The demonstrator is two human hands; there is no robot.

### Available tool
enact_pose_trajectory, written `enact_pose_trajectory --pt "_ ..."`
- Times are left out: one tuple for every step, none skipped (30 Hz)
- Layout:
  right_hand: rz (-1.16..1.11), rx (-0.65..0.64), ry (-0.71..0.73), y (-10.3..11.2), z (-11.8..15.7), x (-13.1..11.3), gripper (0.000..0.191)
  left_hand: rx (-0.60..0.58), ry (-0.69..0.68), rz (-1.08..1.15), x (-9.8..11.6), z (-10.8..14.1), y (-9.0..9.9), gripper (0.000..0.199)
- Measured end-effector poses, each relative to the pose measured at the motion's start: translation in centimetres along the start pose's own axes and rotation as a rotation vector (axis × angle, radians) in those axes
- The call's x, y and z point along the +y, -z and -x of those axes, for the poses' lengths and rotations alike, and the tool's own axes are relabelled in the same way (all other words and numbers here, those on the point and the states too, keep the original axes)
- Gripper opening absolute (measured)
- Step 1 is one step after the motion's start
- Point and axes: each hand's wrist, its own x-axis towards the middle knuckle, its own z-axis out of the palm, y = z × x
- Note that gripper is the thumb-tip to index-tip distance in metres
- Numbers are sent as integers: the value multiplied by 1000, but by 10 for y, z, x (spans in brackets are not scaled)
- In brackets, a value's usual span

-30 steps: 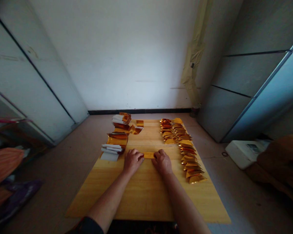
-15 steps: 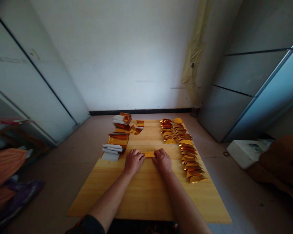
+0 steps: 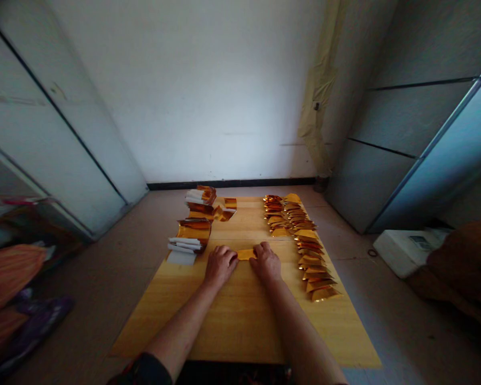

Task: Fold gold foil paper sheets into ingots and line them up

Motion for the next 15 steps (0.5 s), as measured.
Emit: enact_pose_trajectory --pt "-1 1 -5 0 0 0 29 4 -5 0 0 0 0 12" --pt "1 -2 -10 1 -1 -1 34 7 -8 1 -1 0 -1 12" --pt "6 -9 -11 1 -1 -1 36 8 -10 3 -1 0 -1 12" --pt "10 -20 -7 2 -2 -2 35 8 -11 6 -1 0 -1 11" --pt "14 -32 1 3 -2 -2 30 8 -10 10 -1 0 -2 11" --pt "14 -36 8 3 -2 -2 25 7 -9 14 -1 0 -2 11" --pt "10 -31 14 4 -2 -2 20 8 -6 18 -1 0 -2 12" --pt "1 -18 17 4 -2 -2 18 10 -5 22 -1 0 -2 14" --pt "-9 -4 21 4 -1 -2 17 14 -2 25 -1 0 -2 18" --pt "-19 9 25 4 -1 -2 16 19 1 28 -1 0 -3 23" --pt "-28 16 28 3 0 -1 15 27 7 30 -1 0 -3 29" --pt "-37 22 31 3 0 -1 15 36 13 34 -1 0 -3 34" --pt "-48 30 33 3 1 -1 15 45 17 41 -1 -1 -4 38" --pt "-59 44 34 3 1 -1 16 55 18 50 -1 -1 -4 39" --pt "-70 60 32 3 2 -1 16 66 11 61 -1 0 -4 37"
